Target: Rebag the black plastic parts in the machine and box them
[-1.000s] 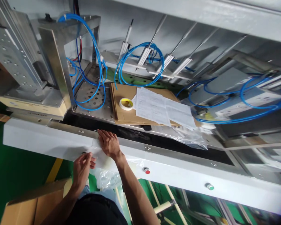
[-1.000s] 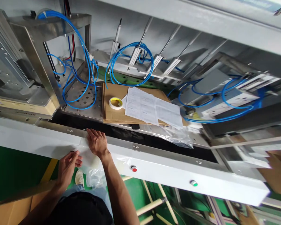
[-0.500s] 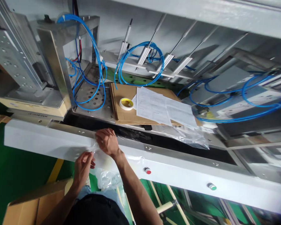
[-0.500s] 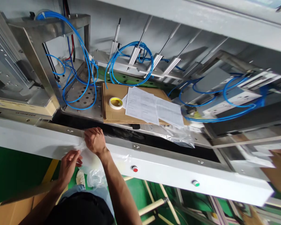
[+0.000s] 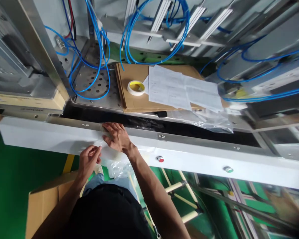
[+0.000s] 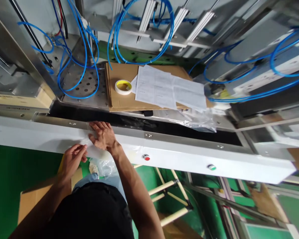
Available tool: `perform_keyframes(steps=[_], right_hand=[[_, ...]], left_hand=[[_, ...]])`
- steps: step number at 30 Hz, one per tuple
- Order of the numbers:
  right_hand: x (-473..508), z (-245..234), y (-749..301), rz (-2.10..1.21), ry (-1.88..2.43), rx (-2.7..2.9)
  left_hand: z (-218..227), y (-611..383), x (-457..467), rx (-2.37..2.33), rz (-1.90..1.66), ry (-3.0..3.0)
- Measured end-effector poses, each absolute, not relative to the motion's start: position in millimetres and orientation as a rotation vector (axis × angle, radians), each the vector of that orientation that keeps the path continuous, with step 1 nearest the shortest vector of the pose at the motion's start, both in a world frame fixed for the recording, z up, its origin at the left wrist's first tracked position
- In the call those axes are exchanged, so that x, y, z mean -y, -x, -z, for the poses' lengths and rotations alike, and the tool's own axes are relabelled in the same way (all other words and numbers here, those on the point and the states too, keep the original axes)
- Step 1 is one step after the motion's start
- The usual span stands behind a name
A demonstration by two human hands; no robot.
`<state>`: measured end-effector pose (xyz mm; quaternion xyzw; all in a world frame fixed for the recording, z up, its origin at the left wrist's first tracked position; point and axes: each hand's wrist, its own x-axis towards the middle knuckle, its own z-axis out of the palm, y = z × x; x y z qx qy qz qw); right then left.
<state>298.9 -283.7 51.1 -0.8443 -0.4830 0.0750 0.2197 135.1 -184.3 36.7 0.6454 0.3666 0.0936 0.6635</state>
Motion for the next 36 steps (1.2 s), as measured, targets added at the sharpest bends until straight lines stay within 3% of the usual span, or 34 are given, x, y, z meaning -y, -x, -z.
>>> perform_keyframes(steps=[12, 30, 36], right_hand=[[289, -39, -297, -0.151, 2.286, 1.436], [290, -39, -296, -0.146, 2.304, 1.439], [290, -41, -295, -0.17, 2.32, 1.449]], left_hand=[[-45, -169, 164, -0.82, -0.461, -2.275], [-46, -180, 151, -0.808, -0.166, -1.554], [-43, -190, 162, -0.873, -0.24, -1.431]])
